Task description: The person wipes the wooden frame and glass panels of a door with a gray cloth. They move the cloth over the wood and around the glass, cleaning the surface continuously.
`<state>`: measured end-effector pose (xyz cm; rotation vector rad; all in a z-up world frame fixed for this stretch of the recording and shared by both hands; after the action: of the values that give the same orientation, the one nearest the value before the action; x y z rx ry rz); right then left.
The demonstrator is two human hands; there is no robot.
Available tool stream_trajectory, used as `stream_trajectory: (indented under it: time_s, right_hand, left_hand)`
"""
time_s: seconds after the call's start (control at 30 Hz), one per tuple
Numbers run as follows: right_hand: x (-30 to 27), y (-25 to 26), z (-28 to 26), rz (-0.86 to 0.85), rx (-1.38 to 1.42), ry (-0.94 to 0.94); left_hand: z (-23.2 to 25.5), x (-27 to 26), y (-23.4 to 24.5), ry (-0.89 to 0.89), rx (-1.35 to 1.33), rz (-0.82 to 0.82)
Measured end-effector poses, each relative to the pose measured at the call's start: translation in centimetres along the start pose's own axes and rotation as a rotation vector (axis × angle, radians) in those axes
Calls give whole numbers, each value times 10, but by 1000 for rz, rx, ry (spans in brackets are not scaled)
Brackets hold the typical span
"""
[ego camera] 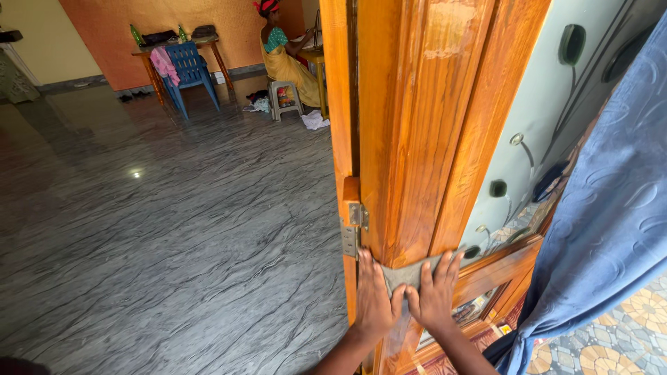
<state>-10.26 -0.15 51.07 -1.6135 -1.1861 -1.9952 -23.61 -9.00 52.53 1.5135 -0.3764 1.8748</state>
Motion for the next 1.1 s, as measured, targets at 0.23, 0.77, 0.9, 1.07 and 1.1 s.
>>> stream_trajectory:
  time_s: [0.23, 0.77, 0.9, 1.07, 1.1]
  right_hand:
    - [24, 19, -29, 26, -53, -105]
    - [341, 147, -26, 86, -87, -89]
    - [316, 128, -25, 155, -111, -59]
    - [270, 106, -21, 188, -60, -62]
    - [262, 103, -19, 186, -56, -65]
  left_hand:
    - [5, 12, 17, 69, -37, -152]
    - [92, 327, 69, -123, -172, 257]
    - [83, 297, 59, -101, -125, 191]
    - [69, 254, 52, -78, -83, 96]
    - [67, 247, 52, -76, -82, 84]
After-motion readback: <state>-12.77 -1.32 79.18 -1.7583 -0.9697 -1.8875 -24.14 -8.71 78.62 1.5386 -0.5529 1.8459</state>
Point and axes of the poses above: each hand's wrist, its own x-axis towards the middle knuckle, its own y-axis out of the back of the hand, z = x × y, the point moved 2 cm from there along x, towards the middle knuckle, and after that the axes turned 15 degrees about -x, right-handed, at the moved point
